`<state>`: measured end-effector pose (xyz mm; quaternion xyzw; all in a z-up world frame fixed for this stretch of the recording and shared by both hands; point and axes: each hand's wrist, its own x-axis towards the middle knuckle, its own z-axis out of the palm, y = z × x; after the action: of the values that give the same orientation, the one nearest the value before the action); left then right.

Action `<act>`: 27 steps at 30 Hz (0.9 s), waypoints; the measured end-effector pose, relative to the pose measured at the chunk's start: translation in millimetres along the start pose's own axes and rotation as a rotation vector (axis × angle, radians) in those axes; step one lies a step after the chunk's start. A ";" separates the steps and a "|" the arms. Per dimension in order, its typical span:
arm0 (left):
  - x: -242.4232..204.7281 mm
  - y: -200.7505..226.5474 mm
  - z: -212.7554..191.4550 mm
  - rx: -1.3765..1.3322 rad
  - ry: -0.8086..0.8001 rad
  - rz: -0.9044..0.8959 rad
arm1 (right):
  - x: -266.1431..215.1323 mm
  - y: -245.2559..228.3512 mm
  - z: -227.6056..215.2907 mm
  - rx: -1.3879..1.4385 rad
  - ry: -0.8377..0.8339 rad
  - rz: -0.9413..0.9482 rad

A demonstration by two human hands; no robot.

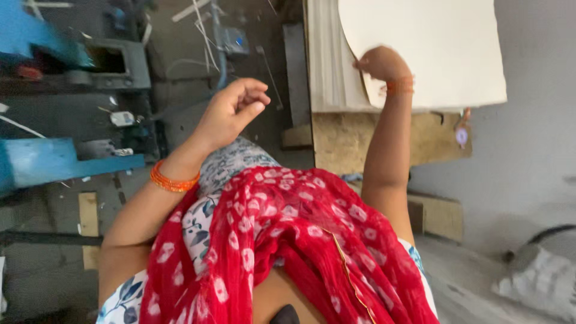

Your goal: The person repeatedly picks up individual white paper sheets from a pile and places them onto a stack on a table. The camera is head-mounted and moves significantly with each action, causing motion blur.

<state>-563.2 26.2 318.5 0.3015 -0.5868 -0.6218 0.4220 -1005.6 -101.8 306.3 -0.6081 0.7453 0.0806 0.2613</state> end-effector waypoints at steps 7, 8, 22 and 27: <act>97.0 -74.0 97.0 -0.218 -0.211 -0.218 | -27.4 -14.7 -17.6 0.097 0.079 -0.189; 108.2 -84.1 110.1 -0.237 -0.207 -0.246 | -26.8 -15.1 -14.9 0.087 0.081 -0.206; 165.3 -163.3 179.3 -0.481 0.026 -0.398 | -18.9 -10.7 18.4 -0.173 0.333 -0.311; 185.7 -153.3 217.8 -0.542 0.055 -0.545 | -29.4 -22.3 5.0 -0.044 0.332 -0.282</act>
<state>-864.7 -40.4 218.2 0.3403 -0.2877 -0.8356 0.3211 -979.4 -79.7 320.7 -0.7169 0.6836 -0.0416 0.1304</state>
